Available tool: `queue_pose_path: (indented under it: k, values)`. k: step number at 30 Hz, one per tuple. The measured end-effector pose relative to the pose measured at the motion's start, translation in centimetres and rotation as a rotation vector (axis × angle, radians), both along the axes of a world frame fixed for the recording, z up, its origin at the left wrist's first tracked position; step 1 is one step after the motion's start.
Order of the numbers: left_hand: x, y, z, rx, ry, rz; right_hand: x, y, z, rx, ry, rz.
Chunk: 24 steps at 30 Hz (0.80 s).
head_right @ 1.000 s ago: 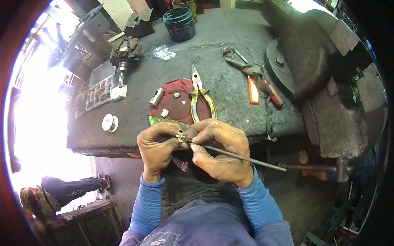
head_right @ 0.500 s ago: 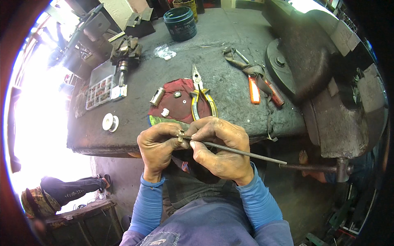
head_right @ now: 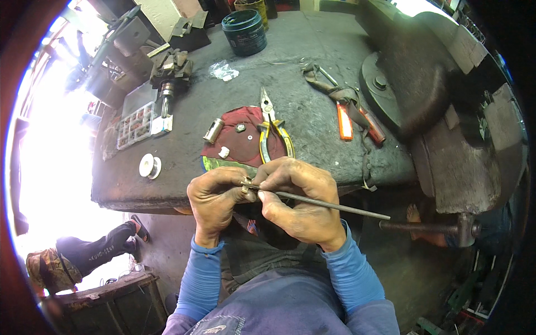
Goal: The person uses a rotary tool to grind a small metal component, then returns to the workbench to manipulate the part with a thin metal rod. The person repeatedly inserts and adjusts the rod within the component while holding it with the other hand.
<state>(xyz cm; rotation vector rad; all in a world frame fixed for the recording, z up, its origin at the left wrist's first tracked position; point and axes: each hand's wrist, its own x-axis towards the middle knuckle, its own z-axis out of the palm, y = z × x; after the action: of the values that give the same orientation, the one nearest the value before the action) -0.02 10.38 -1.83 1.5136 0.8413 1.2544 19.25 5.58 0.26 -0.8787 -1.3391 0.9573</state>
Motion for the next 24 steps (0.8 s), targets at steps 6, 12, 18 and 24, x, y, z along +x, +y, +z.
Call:
queue_pose_path:
  k: [6, 12, 18, 24]
  values:
    - [-0.1, -0.1, 0.2, 0.038, 0.039, -0.019, -0.3, 0.1, -0.1, -0.012, 0.122, 0.024]
    - [-0.4, 0.1, 0.1, 0.049, 0.008, -0.032, -0.3, 0.1, -0.3, 0.005, 0.107, 0.034]
    - [-0.4, 0.1, -0.2, 0.011, -0.016, -0.022, -0.5, 0.0, -0.5, -0.023, 0.131, 0.037]
    - [-0.4, 0.2, -0.5, 0.042, -0.024, -0.031, -1.1, 0.0, -0.7, 0.035, 0.181, -0.003]
